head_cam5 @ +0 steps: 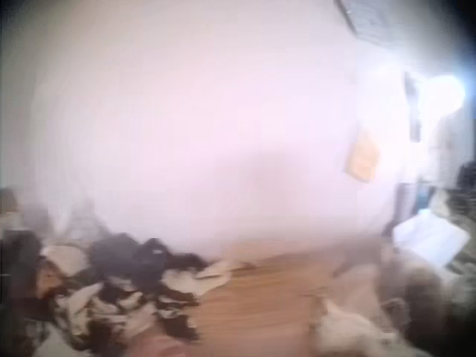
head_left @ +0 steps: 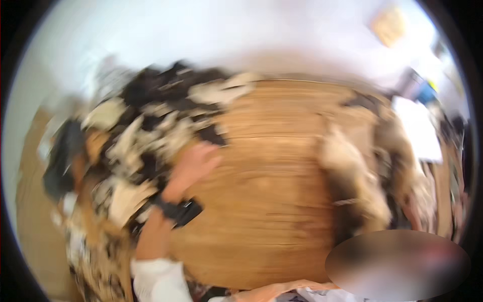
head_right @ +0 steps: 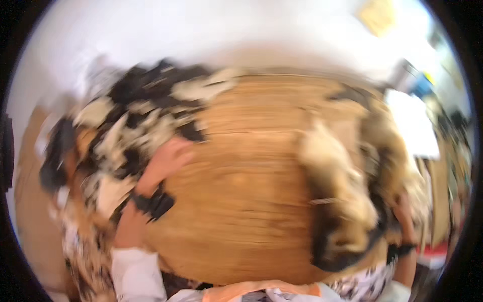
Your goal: Trimming the edges of animal fur skins and sorting them on a workbench.
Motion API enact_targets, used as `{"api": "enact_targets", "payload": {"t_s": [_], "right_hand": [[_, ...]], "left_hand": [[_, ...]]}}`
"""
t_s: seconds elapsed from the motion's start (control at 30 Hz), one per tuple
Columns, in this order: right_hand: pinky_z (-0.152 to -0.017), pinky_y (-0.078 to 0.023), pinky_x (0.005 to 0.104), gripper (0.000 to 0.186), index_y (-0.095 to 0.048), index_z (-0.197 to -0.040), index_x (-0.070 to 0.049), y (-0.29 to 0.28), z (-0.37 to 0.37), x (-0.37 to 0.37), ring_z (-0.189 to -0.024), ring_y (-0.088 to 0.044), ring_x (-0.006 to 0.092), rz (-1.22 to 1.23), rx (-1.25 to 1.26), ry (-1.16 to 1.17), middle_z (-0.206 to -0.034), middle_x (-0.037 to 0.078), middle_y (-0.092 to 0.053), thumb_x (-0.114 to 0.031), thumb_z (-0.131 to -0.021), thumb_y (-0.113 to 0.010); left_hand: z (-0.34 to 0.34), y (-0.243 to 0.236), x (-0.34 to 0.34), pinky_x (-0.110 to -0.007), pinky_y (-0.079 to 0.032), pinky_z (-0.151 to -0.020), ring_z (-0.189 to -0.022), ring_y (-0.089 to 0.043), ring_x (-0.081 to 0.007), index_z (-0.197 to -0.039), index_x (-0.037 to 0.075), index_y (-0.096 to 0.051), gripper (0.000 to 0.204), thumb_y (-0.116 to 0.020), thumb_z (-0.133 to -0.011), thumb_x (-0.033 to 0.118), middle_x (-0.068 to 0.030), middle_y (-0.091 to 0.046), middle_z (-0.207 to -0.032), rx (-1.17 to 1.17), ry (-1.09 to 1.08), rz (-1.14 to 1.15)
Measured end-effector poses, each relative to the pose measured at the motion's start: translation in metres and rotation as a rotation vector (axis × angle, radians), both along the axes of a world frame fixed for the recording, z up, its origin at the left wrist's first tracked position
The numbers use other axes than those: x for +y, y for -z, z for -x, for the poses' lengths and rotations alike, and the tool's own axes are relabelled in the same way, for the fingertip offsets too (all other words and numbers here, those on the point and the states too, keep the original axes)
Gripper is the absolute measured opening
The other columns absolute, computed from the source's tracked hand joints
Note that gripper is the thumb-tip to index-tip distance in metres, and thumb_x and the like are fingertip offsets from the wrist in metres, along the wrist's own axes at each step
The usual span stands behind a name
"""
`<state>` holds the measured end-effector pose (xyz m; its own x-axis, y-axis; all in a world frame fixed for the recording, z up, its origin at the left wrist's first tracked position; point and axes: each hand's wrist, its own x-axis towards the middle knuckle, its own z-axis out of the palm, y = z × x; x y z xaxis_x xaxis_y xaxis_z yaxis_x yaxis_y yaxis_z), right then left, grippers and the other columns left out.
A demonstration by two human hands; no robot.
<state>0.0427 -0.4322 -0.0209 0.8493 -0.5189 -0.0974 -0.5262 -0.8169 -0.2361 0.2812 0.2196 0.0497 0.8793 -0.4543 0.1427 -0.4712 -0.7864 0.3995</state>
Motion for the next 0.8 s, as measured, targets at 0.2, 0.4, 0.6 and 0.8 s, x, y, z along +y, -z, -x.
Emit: {"api": "enact_targets", "payload": {"t_s": [0.2, 0.4, 0.6, 0.8], "right_hand": [[-0.085, -0.04, 0.0419, 0.041, -0.055, -0.1, 0.0, -0.022, 0.011, 0.003, -0.094, -0.049, 0.037, 0.141, -0.117, -0.185, -0.097, 0.021, -0.055, -0.025, -0.07, -0.066], [-0.08, -0.042, 0.0422, 0.046, -0.055, -0.092, 0.003, -0.042, 0.039, 0.023, -0.088, -0.052, 0.0372, 0.023, -0.387, -0.225, -0.089, 0.02, -0.056, -0.037, -0.071, -0.064], [-0.083, -0.035, 0.0533, 0.086, -0.023, -0.133, -0.02, -0.048, 0.081, 0.04, -0.11, -0.039, 0.0325, 0.099, -0.171, -0.179, -0.12, 0.012, -0.041, -0.033, -0.063, -0.07], [-0.082, -0.035, 0.0535, 0.096, -0.012, -0.139, -0.027, -0.053, 0.061, 0.031, -0.111, -0.039, 0.0304, 0.247, 0.092, -0.2, -0.121, 0.012, -0.042, -0.021, -0.062, -0.069]], "left_hand": [[0.003, 0.015, -0.182, -0.026, -0.047, -0.062, -0.077, -0.059, -0.0157, -0.111, 0.002, -0.054, 0.038, -0.057, -0.083, 0.027, -0.0084, -0.059, -0.096, 0.912, 0.027, 0.388], [0.039, 0.015, -0.298, -0.042, -0.053, -0.066, -0.092, -0.057, -0.028, -0.124, 0.004, -0.039, 0.048, -0.047, -0.088, 0.035, -0.0128, -0.053, -0.113, 1.338, 0.332, 0.65], [0.002, 0.046, -0.36, -0.046, -0.045, -0.076, -0.099, -0.051, -0.0285, -0.113, 0.007, -0.05, 0.035, -0.054, -0.083, 0.025, -0.0108, -0.052, -0.112, 1.131, 0.169, 0.506], [-0.017, 0.017, -0.312, -0.046, -0.041, -0.082, -0.105, -0.046, -0.0295, -0.117, 0.008, -0.047, 0.038, -0.053, -0.084, 0.027, -0.0122, -0.048, -0.117, 0.852, 0.176, 0.314]]}}
